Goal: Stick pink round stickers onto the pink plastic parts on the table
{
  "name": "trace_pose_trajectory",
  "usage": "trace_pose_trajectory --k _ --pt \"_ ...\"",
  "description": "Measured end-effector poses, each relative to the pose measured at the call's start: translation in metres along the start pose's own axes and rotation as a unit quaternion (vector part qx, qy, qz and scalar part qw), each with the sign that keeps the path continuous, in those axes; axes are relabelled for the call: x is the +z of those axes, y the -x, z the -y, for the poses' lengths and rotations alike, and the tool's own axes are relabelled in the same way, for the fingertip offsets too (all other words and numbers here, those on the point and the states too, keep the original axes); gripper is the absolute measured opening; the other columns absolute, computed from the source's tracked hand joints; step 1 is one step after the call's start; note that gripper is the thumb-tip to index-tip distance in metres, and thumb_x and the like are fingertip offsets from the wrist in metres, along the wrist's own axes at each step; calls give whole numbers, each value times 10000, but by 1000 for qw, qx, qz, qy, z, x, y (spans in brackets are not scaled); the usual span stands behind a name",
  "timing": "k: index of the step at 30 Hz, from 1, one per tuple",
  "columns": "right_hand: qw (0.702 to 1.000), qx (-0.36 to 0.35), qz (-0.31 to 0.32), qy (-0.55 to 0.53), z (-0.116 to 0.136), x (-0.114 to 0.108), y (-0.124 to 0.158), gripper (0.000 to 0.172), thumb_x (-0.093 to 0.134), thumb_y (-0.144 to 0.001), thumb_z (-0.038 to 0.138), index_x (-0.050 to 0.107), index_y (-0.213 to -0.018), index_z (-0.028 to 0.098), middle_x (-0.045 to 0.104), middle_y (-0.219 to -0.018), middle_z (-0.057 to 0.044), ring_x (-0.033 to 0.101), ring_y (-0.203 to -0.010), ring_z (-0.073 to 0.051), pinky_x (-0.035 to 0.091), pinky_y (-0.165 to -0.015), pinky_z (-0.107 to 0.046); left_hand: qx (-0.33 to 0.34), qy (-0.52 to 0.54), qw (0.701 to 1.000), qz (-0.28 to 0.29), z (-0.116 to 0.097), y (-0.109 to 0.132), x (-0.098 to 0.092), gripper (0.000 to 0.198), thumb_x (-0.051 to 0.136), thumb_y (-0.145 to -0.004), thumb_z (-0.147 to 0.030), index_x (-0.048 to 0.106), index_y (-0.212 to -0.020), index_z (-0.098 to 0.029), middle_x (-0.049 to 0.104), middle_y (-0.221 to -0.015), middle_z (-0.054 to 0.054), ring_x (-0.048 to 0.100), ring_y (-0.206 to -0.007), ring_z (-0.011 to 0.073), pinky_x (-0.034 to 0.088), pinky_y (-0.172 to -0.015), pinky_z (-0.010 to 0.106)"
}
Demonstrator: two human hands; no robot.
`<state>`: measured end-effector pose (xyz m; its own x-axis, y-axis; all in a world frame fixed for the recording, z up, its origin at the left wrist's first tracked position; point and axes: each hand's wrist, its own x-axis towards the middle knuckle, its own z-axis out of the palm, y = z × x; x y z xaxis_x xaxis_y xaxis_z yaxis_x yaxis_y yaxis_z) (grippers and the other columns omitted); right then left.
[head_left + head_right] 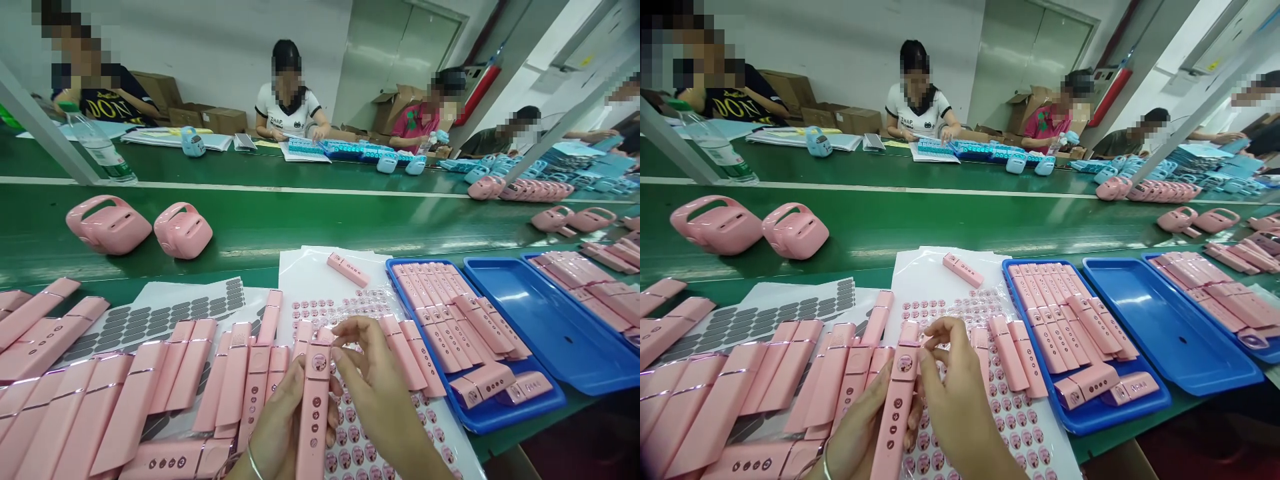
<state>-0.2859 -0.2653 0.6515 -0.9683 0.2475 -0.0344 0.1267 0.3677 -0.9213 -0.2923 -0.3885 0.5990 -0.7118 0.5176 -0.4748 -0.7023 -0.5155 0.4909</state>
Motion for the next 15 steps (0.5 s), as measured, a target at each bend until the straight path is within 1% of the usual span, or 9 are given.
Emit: trace_pose_trajectory --k 2,4,5,7,9,10,11,13,15 --pt "996 -33 -17 79 -5 7 12 298 523 -806 256 437 -1091 275 554 -1069 -46 565 -965 -228 502 -807 -396 32 58 993 -97 -1 -1 5 240 626 -789 -344 588 -1007 -250 679 -922 14 626 -765 135 488 -644 210" --pt "981 -104 -10 162 -13 15 21 476 575 -734 216 422 -1184 245 555 -1147 -82 539 -1045 -272 488 -856 -439 53 99 978 -175 -4 -3 12 218 649 -775 -295 621 -991 -277 637 -1101 -36 542 -1063 119 434 -842 172" --pt "971 -142 -1 194 -17 18 22 531 572 -726 199 401 -1229 216 553 -1185 -107 521 -1090 -287 481 -878 -448 54 107 976 -180 -6 -5 15 221 639 -783 -289 626 -1004 -286 625 -1133 -43 493 -1138 118 395 -910 172" --pt "955 -180 8 235 -21 19 13 556 526 -766 180 352 -1294 156 548 -1227 -149 517 -1123 -283 491 -880 -434 71 93 986 -116 -10 -10 18 261 620 -794 -316 617 -1053 -289 612 -1166 -18 441 -1203 156 336 -1004 238" --pt "952 -162 1 259 -21 12 -12 496 476 -816 166 365 -1298 136 600 -1152 -149 582 -1027 -257 529 -807 -399 124 4 991 -46 -12 -17 18 323 608 -796 -380 596 -1106 -293 563 -1239 8 398 -1239 208 280 -1056 326" --pt "953 -143 -4 266 -19 6 -28 465 477 -817 150 405 -1276 139 631 -1079 -135 608 -957 -248 538 -765 -389 157 -66 985 -40 -13 -20 16 339 605 -793 -407 596 -1112 -291 534 -1270 15 380 -1248 225 253 -1068 352" --pt "952 -128 -12 279 -16 0 -44 442 484 -813 130 443 -1253 144 656 -988 -113 624 -879 -240 541 -722 -382 185 -137 972 -53 -15 -23 14 348 602 -789 -426 602 -1107 -284 520 -1279 22 375 -1247 236 240 -1070 366" --pt "946 -139 -19 293 -10 -10 -70 439 522 -760 65 513 -1195 128 662 -945 -110 608 -896 -258 517 -761 -413 214 -219 946 -102 -18 -28 10 355 604 -782 -437 604 -1094 -266 523 -1258 37 401 -1217 245 269 -1049 380" --pt "942 -162 -6 294 -4 -12 -78 424 553 -742 63 550 -1159 137 668 -955 -98 605 -909 -250 511 -788 -403 222 -196 948 -114 -24 -31 9 417 618 -775 -434 548 -1154 -276 518 -1251 45 432 -1190 244 328 -1012 402"
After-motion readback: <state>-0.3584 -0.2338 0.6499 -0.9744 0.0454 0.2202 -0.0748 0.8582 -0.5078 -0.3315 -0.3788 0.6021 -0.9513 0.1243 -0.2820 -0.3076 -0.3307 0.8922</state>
